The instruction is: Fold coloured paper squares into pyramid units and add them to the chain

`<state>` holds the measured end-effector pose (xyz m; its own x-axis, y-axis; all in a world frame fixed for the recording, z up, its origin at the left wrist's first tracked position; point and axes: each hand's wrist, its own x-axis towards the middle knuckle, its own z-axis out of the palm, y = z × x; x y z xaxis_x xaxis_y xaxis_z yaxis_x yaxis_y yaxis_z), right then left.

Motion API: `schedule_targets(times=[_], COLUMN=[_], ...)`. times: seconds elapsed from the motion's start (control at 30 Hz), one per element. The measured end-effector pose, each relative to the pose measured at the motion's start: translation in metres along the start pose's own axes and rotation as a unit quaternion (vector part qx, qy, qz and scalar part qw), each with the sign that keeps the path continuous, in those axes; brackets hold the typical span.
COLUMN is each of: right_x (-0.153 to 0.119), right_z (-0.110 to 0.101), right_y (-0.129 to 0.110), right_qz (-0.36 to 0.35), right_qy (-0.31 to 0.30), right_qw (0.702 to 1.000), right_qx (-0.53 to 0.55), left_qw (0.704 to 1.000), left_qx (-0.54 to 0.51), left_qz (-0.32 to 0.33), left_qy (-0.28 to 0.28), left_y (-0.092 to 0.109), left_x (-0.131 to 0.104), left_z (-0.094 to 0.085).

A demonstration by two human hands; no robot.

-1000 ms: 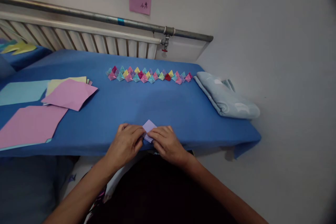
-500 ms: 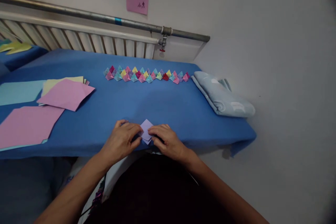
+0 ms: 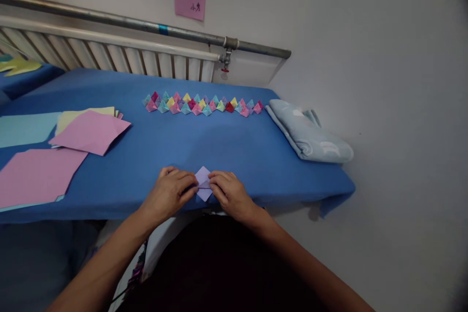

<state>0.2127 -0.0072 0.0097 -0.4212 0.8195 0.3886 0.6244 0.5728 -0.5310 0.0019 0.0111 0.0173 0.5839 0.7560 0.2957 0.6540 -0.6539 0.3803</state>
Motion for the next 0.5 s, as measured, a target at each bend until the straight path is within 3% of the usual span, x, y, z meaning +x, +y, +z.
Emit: schedule_targets(times=[0.27,0.5], right_x=[-0.0045,-0.0057], right_z=[0.0009,0.0008], right_y=[0.0035,0.0052], right_qz=[0.015,0.023], right_qy=[0.057,0.051], right_qw=[0.998,0.998], right_qx=[0.015,0.008], left_qw=[1.000,0.999], left_qx=[0.028,0.038], left_qz=[-0.002,0.003], left_qy=[0.002,0.037], left_y=[-0.0025,0.0006], left_x=[0.0020,-0.0030], left_z=[0.0044,0.0086])
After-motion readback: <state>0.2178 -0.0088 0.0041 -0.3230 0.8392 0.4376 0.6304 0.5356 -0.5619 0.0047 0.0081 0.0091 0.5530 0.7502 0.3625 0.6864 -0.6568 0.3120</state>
